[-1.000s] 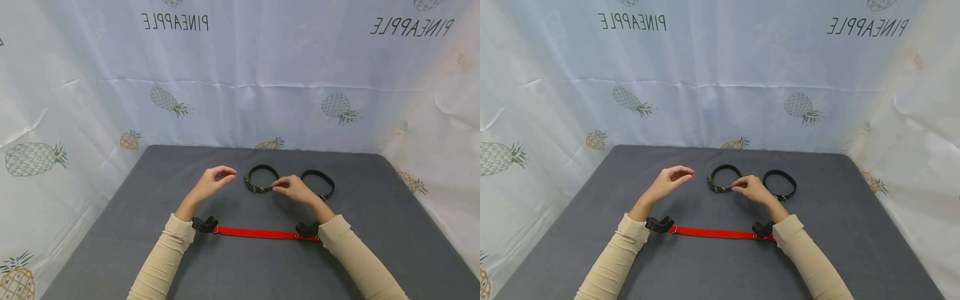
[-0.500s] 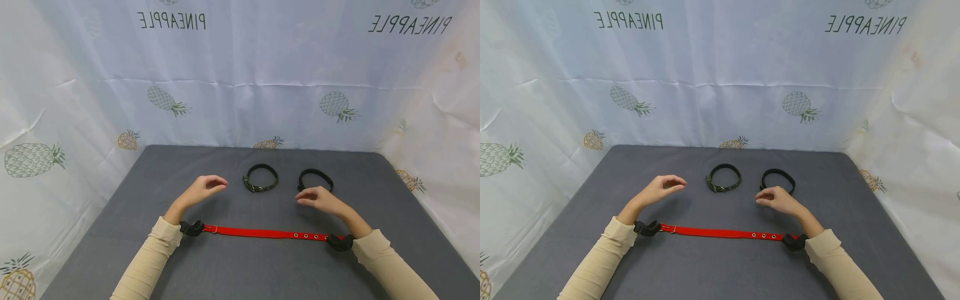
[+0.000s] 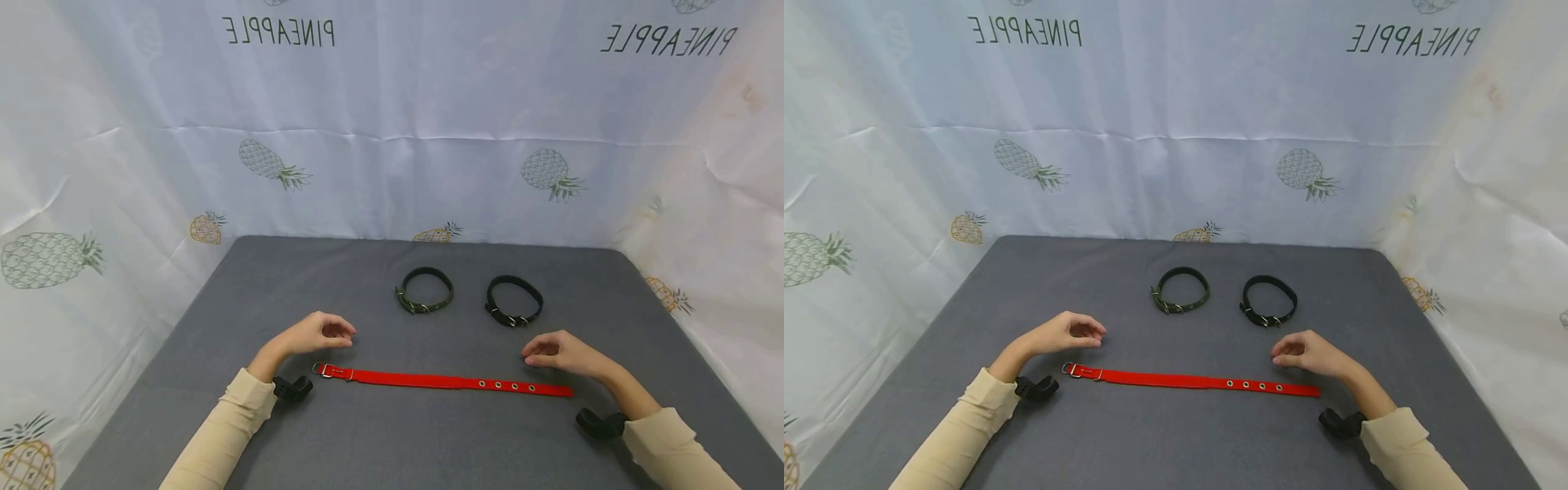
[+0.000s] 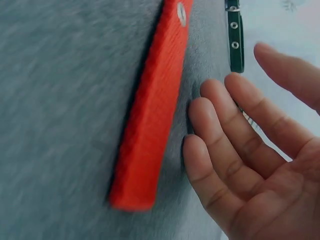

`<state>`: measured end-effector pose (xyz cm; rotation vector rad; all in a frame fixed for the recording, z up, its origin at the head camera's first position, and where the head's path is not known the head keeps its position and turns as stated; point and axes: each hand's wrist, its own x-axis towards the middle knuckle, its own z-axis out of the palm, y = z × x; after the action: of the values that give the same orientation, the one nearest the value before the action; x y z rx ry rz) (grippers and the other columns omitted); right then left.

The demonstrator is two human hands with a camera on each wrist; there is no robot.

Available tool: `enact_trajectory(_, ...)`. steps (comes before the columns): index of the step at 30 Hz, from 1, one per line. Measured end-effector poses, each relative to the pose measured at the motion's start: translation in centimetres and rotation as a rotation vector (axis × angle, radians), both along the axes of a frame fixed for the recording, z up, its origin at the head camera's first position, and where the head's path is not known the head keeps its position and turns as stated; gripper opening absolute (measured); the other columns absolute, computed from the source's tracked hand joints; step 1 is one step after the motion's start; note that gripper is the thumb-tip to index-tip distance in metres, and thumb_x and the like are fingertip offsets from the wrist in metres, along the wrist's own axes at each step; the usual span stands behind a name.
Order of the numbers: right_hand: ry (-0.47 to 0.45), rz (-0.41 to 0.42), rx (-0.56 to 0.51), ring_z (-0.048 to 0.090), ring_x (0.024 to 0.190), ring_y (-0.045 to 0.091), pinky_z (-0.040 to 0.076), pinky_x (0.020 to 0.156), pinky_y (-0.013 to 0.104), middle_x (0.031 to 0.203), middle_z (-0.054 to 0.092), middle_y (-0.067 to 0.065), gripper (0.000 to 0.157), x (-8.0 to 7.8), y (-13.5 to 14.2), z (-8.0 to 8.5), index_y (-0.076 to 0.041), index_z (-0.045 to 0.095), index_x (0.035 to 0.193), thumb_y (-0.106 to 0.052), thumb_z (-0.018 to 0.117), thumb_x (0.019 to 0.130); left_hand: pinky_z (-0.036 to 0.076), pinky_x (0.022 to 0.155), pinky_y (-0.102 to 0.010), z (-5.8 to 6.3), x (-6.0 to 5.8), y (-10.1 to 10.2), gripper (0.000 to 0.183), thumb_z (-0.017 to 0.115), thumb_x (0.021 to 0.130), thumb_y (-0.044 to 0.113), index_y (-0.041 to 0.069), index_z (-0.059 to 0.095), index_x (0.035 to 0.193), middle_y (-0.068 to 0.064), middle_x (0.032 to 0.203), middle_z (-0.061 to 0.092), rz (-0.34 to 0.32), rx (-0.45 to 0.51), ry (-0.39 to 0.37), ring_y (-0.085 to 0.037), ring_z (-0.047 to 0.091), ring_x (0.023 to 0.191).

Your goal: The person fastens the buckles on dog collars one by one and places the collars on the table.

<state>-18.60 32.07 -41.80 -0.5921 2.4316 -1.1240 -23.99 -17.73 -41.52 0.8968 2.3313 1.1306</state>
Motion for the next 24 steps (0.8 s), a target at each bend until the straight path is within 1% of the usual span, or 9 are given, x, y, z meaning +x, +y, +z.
enact_trajectory(4, -0.042, 0.041, -0.021, 0.062, 0.081, -0.006, 0.054, 0.072, 0.017, 0.098, 0.071, 0.02, 0.028, 0.5, 0.7, 0.0, 0.01, 0.065, 0.106, -0.013, 0.067, 0.089, 0.055, 0.074, -0.021, -0.7, 0.3, -0.8, 0.031, 0.072, 0.087, 0.016, -0.006, 0.068, 0.108, -0.02, 0.096, 0.07, -0.05, -0.009, -0.019, -0.004, 0.063, 0.08)
enact_trajectory(7, -0.081, 0.051, -0.03, 0.062, 0.077, -0.004, 0.054, 0.069, 0.019, 0.095, 0.07, 0.017, 0.03, 0.7, 1.1, -0.1, 0.012, 0.064, 0.104, -0.012, 0.07, 0.087, 0.053, 0.072, -0.019, -1.1, 0.5, -1.2, 0.031, 0.077, 0.082, 0.017, -0.002, 0.07, 0.105, -0.018, 0.095, 0.071, -0.05, -0.041, -0.029, 0.002, 0.059, 0.077)
enact_trajectory(9, -0.086, 0.054, -0.025, 0.062, 0.074, -0.003, 0.054, 0.067, 0.02, 0.093, 0.07, 0.014, 0.03, 0.7, 1.4, -0.1, 0.011, 0.065, 0.102, -0.012, 0.072, 0.085, 0.052, 0.07, -0.018, -1.3, 0.6, -1.4, 0.031, 0.08, 0.078, 0.017, 0.0, 0.071, 0.103, -0.016, 0.094, 0.071, -0.041, -0.061, -0.039, 0.002, 0.057, 0.076)
enact_trajectory(11, -0.081, 0.048, -0.004, 0.06, 0.072, -0.003, 0.052, 0.064, 0.02, 0.089, 0.07, 0.008, 0.03, 0.8, 1.6, -0.1, 0.009, 0.066, 0.099, -0.014, 0.074, 0.083, 0.05, 0.068, -0.017, -1.3, 0.6, -1.5, 0.032, 0.083, 0.075, 0.018, 0.002, 0.072, 0.1, -0.014, 0.092, 0.071, -0.03, -0.08, -0.044, 0.0, 0.056, 0.075)
enact_trajectory(13, -0.061, 0.052, 0.023, 0.057, 0.069, -0.004, 0.049, 0.061, 0.02, 0.083, 0.067, 0.001, 0.029, 0.9, 1.8, -0.1, 0.006, 0.067, 0.096, -0.016, 0.077, 0.08, 0.049, 0.067, -0.017, -1.3, 0.7, -1.5, 0.032, 0.085, 0.072, 0.019, 0.003, 0.072, 0.097, -0.012, 0.089, 0.07, -0.028, -0.093, -0.044, -0.002, 0.055, 0.074)
enact_trajectory(15, -0.038, 0.063, 0.037, 0.053, 0.067, -0.005, 0.046, 0.058, 0.02, 0.078, 0.063, -0.004, 0.028, 1.0, 2.0, -0.2, 0.004, 0.067, 0.091, -0.017, 0.079, 0.078, 0.048, 0.066, -0.016, -1.2, 0.9, -1.5, 0.032, 0.086, 0.07, 0.019, 0.004, 0.072, 0.094, -0.01, 0.085, 0.069, -0.023, -0.111, -0.038, -0.004, 0.055, 0.074)
enact_trajectory(18, -0.002, 0.083, 0.048, 0.048, 0.065, -0.005, 0.043, 0.056, 0.019, 0.071, 0.057, -0.001, 0.028, 1.0, 2.0, -0.4, 0.001, 0.066, 0.086, -0.02, 0.082, 0.074, 0.046, 0.066, -0.016, -1.2, 1.0, -1.3, 0.03, 0.088, 0.068, 0.019, 0.006, 0.072, 0.09, -0.008, 0.082, 0.067, -0.02, -0.14, -0.014, -0.004, 0.053, 0.073)
enact_trajectory(21, 0.01, 0.086, 0.057, 0.045, 0.063, -0.005, 0.041, 0.054, 0.018, 0.07, 0.054, 0.002, 0.031, 1.0, 1.8, -0.5, 0.0, 0.065, 0.083, -0.022, 0.084, 0.072, 0.045, 0.065, -0.015, -1.3, 1.0, -1.2, 0.028, 0.088, 0.067, 0.019, 0.007, 0.073, 0.087, -0.005, 0.079, 0.065, -0.017, -0.164, 0.016, -0.003, 0.052, 0.071)
enact_trajectory(24, 0.011, 0.078, 0.065, 0.044, 0.063, -0.006, 0.039, 0.053, 0.018, 0.071, 0.052, 0.001, 0.03, 0.9, 1.7, -0.7, -0.001, 0.064, 0.081, -0.022, 0.084, 0.071, 0.045, 0.064, -0.015, -1.4, 0.9, -1.1, 0.024, 0.087, 0.069, 0.018, 0.008, 0.073, 0.086, -0.004, 0.078, 0.063, -0.024, -0.167, 0.038, -0.001, 0.051, 0.07)
